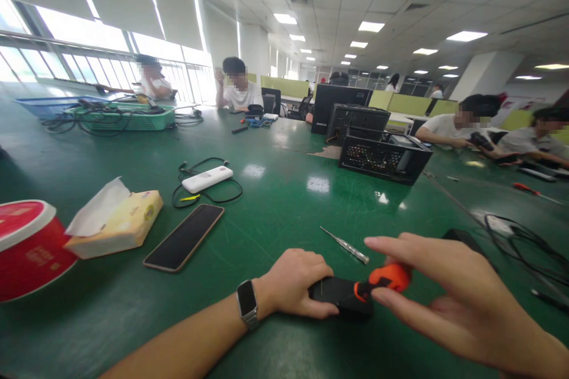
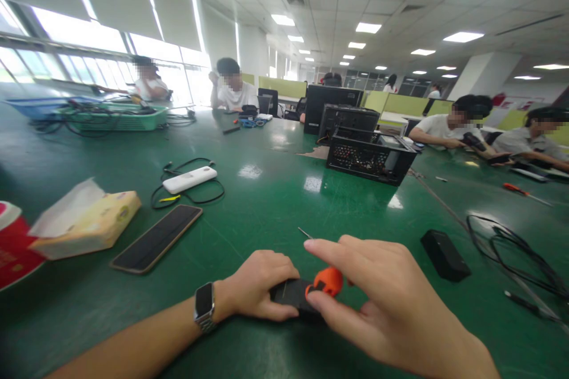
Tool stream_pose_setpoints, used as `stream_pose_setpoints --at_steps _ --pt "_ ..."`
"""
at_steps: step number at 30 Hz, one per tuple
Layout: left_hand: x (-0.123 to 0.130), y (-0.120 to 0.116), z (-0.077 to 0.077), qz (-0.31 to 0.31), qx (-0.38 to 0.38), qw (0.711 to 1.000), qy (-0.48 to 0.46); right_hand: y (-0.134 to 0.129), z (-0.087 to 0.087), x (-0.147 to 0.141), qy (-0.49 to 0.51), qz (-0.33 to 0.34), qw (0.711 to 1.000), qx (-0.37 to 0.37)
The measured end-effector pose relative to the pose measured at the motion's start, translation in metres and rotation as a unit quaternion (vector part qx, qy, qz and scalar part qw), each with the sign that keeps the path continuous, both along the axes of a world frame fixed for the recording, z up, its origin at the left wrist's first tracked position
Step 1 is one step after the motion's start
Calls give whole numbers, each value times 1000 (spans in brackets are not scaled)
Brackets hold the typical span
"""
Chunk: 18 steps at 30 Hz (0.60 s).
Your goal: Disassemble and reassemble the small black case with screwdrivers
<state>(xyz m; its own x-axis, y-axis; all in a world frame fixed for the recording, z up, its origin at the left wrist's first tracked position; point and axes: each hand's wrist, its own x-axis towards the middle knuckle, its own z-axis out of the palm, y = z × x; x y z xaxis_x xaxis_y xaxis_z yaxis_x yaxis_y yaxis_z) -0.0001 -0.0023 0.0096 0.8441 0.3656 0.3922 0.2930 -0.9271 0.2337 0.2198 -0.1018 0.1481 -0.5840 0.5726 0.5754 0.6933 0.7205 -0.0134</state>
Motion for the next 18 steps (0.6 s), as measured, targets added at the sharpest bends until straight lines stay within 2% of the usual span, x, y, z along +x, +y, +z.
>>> stream_pose_setpoints --at_steps 3,8,14,18 --pt "1 0 1 2 1 1000 5 0 -2 1 -15 -17 1000 8" --pt "0 0 2 0 4 1000 3 1 0 -1 -4 6 1000 -14" --pt "0 0 0 -2 5 1000 6 0 1 1 -16 -12 1000 -6" --pt "0 0 0 4 3 1000 8 1 2 1 -6 2 1000 -19"
